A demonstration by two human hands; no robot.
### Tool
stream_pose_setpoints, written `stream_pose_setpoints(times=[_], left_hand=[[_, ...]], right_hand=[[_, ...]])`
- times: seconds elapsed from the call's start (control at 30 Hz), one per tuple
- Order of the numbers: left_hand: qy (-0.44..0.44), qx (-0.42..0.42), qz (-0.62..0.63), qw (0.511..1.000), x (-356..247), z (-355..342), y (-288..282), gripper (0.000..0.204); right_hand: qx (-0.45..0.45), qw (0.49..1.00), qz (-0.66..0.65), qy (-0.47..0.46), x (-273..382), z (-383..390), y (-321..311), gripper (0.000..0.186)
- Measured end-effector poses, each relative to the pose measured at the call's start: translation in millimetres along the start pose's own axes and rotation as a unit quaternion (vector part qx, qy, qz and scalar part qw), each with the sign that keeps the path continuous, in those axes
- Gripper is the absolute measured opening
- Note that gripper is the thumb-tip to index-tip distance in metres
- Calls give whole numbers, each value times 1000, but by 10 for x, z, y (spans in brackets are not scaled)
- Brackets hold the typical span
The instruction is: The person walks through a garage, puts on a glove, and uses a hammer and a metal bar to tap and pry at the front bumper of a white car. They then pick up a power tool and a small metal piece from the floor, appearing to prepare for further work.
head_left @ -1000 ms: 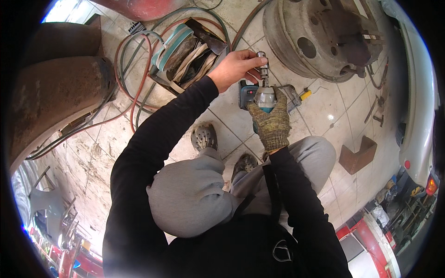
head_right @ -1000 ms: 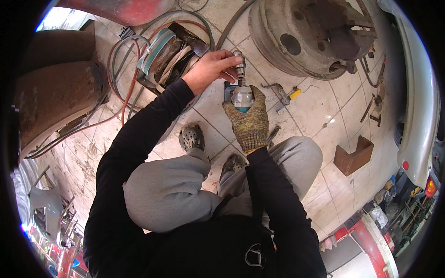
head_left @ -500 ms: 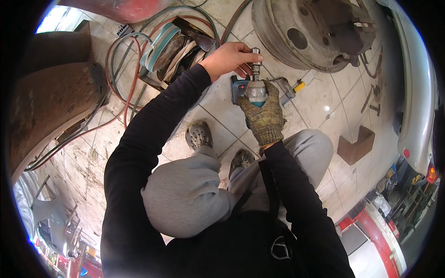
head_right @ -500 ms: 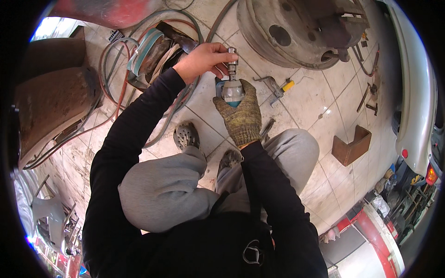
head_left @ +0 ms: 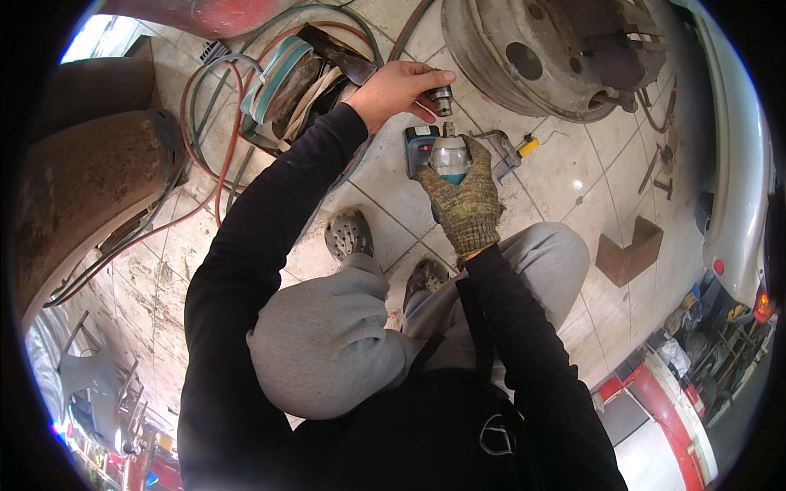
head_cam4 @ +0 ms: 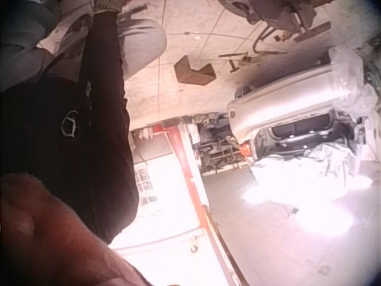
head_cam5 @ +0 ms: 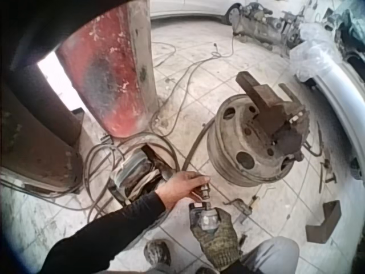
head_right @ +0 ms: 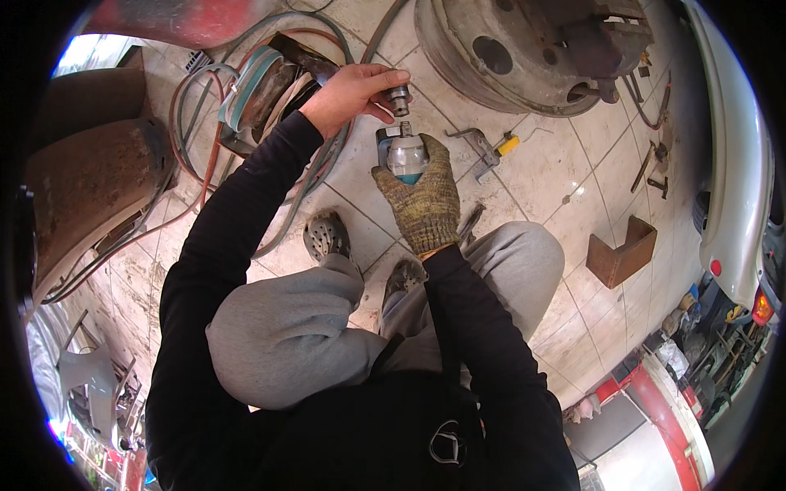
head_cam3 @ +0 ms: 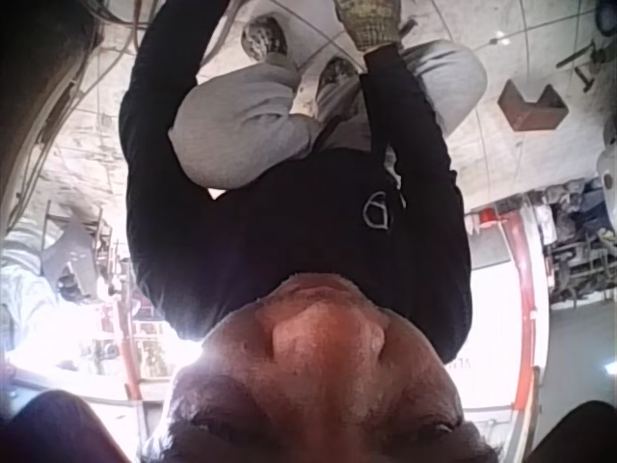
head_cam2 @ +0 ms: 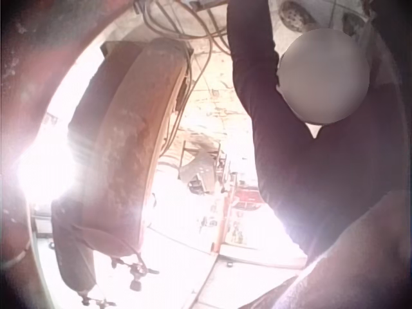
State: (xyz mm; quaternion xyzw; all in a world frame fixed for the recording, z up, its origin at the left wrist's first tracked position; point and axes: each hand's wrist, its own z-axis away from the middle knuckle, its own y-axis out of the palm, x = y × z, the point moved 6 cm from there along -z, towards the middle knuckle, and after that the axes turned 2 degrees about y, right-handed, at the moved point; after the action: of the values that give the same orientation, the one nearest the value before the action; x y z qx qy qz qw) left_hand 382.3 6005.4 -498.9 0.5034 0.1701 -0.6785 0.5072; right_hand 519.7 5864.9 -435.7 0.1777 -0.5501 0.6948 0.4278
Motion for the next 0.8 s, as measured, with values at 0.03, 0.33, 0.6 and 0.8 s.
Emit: stream_pose_setpoints(times=[0.03, 0.33, 0.6, 0.8], left_hand=[[-4, 8, -8, 1000, 5, 2, 21, 51], [33, 53, -54, 997, -103, 30, 130, 54], [22, -3, -154, 988, -206, 44, 129, 53], [29, -32, -203, 978, -226, -2, 107, 50]], right_hand=[[1, 1000, 1, 4, -13, -1, 2, 80], [8, 1000, -1, 13, 30, -8, -27, 80], [24, 999, -35, 19, -25, -27, 19, 83], [32, 997, -63, 23, -38, -34, 38, 85]])
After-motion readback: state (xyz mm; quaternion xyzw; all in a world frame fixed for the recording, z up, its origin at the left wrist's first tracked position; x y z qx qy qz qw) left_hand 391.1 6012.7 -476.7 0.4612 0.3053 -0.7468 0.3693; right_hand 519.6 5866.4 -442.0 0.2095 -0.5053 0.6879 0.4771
